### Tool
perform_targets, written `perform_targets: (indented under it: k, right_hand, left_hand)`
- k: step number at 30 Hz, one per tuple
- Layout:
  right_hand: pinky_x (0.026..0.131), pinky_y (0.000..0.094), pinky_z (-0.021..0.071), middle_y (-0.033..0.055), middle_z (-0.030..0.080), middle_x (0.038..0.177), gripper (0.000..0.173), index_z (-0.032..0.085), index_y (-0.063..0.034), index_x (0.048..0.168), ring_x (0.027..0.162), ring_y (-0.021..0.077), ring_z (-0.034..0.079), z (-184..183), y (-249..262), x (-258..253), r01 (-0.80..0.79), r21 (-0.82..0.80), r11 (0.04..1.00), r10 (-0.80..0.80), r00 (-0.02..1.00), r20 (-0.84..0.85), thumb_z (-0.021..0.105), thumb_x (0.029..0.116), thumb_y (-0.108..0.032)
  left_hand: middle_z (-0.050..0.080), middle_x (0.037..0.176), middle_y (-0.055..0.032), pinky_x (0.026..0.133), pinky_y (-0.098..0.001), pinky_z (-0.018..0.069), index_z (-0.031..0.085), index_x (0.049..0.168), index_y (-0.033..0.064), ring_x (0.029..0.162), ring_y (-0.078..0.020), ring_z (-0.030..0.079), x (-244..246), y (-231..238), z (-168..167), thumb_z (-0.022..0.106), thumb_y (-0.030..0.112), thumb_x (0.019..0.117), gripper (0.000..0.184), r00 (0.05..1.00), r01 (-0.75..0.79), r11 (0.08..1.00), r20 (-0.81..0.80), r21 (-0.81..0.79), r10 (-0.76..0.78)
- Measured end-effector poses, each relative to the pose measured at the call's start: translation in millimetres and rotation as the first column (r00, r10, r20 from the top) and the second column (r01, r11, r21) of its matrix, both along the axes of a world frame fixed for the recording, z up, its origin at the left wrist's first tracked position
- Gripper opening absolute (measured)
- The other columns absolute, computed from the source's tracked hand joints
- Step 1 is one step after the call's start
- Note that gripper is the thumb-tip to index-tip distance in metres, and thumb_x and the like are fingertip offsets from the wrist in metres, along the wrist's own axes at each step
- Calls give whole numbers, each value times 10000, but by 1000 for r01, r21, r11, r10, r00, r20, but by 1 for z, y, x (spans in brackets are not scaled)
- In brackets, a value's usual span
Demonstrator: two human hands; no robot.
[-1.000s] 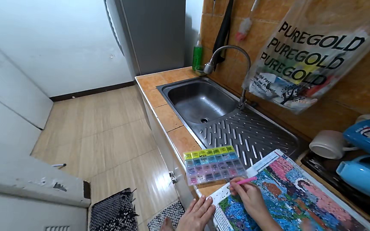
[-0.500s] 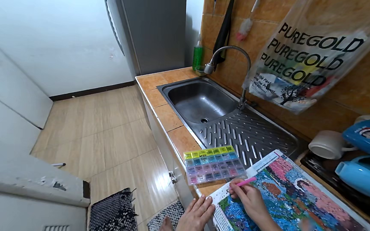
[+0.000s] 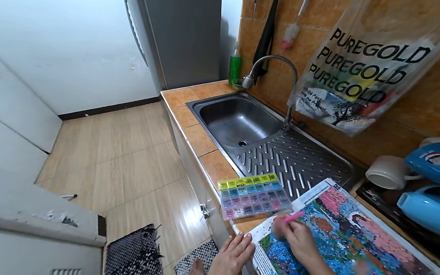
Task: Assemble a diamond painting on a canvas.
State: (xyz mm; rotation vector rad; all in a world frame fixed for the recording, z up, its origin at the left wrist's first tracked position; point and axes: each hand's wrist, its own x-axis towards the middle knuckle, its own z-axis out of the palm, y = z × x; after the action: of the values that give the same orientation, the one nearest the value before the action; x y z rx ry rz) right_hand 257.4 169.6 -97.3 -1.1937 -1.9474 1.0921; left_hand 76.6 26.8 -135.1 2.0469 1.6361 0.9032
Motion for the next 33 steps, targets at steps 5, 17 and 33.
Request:
perform_targets:
  k: [5, 17, 33]
  right_hand:
    - [714, 242, 587, 92, 697, 839, 204, 701, 60, 975, 724, 103, 688, -1, -1, -1, 13, -16, 1000, -13, 1000, -10, 558, 984, -84]
    - [718, 258, 590, 122, 701, 854, 211, 711, 71, 973, 733, 125, 692, -2, -3, -4, -11, 40, 999, 11, 1000, -5, 556, 973, -72]
    - [699, 244, 608, 37, 694, 806, 165, 652, 39, 993, 706, 88, 700, 8, -4, -11, 6, -298, 954, -65, 980, -188, 507, 1018, -34]
  left_hand:
    - [611, 1428, -175, 1097, -590, 439, 682, 1298, 5, 1358, -403, 548, -1, 0, -1, 559, -186, 830, 520, 1000, 3, 1000, -2, 0, -3]
    - [606, 1436, -167, 1104, -592, 431, 681, 1302, 8, 1367, -397, 540, 0, 0, 0, 550, -182, 838, 518, 1000, 0, 1000, 11, -12, 0]
    - [613, 1428, -168, 1094, -599, 438, 682, 1301, 9, 1360, -404, 545, 0, 0, -2, 553, -181, 837, 518, 1000, -3, 1000, -1, -2, 3]
